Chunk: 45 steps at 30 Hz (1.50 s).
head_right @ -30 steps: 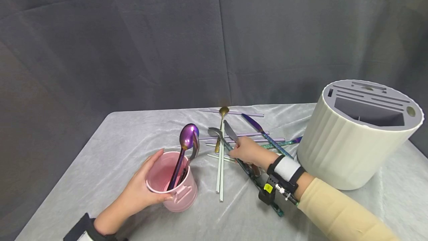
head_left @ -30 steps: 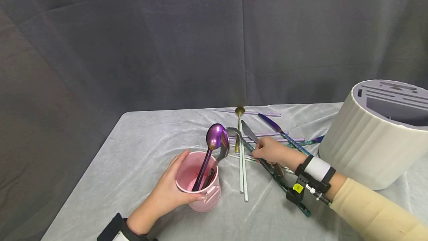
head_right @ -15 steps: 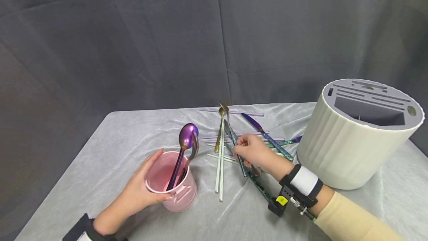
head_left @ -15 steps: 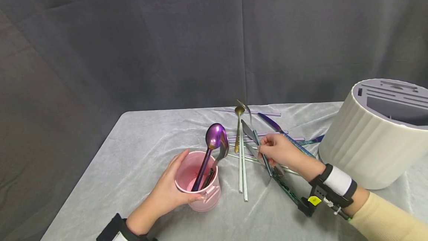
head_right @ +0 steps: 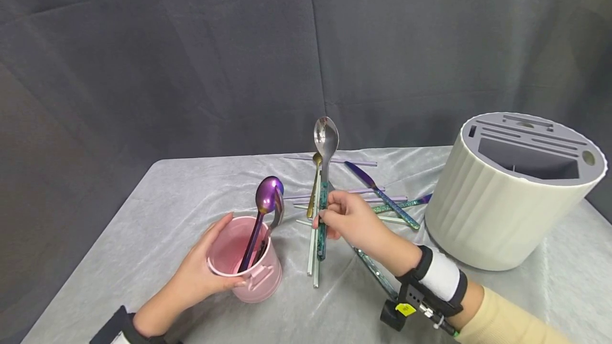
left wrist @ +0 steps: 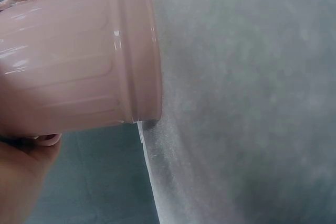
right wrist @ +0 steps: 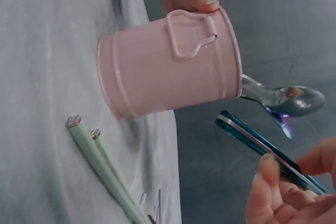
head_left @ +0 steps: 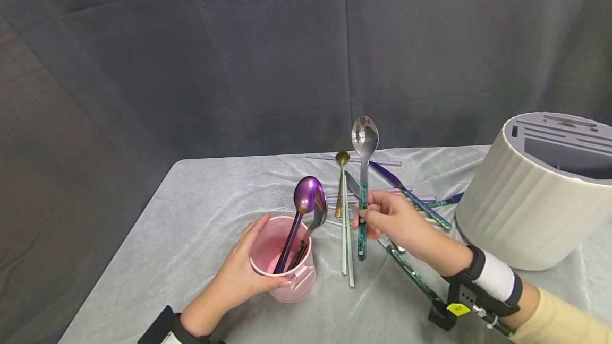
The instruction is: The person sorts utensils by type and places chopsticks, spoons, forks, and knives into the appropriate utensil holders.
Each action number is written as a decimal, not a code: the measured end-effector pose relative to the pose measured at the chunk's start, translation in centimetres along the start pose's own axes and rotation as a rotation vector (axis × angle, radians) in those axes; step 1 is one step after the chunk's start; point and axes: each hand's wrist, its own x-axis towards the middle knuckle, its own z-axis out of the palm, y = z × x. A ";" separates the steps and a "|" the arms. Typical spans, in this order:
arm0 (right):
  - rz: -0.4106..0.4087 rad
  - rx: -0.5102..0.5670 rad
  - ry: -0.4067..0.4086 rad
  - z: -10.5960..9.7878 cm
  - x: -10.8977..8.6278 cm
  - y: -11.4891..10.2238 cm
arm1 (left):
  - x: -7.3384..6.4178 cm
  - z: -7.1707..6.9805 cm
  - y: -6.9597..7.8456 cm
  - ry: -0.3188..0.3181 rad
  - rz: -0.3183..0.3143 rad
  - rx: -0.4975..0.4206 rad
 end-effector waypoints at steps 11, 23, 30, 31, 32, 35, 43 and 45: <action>-0.059 0.086 0.044 1.0 -0.3 -1.4 | -0.1 0.0 0.2 0.005 0.005 0.014; -0.307 0.220 0.111 4.7 -1.0 -3.4 | 0.0 0.0 0.2 -0.004 -0.005 0.013; -0.456 0.134 0.068 7.4 -0.4 -2.8 | 0.0 -0.1 0.3 -0.005 0.000 0.000; -0.461 0.115 0.068 7.7 -0.3 -2.6 | 0.0 -0.1 0.2 -0.006 0.009 0.002; -0.464 0.097 0.066 8.0 -0.2 -2.5 | 0.0 0.0 0.2 -0.007 0.017 0.004; -0.472 0.049 0.066 8.6 0.0 -2.2 | 0.0 0.0 0.1 -0.009 0.033 0.007; -0.407 -0.045 0.047 9.5 -0.1 -1.8 | 0.0 -0.1 0.1 -0.018 0.041 0.008; -0.382 -0.090 0.044 9.6 -0.1 -1.8 | 0.0 -0.1 0.1 -0.017 0.043 0.013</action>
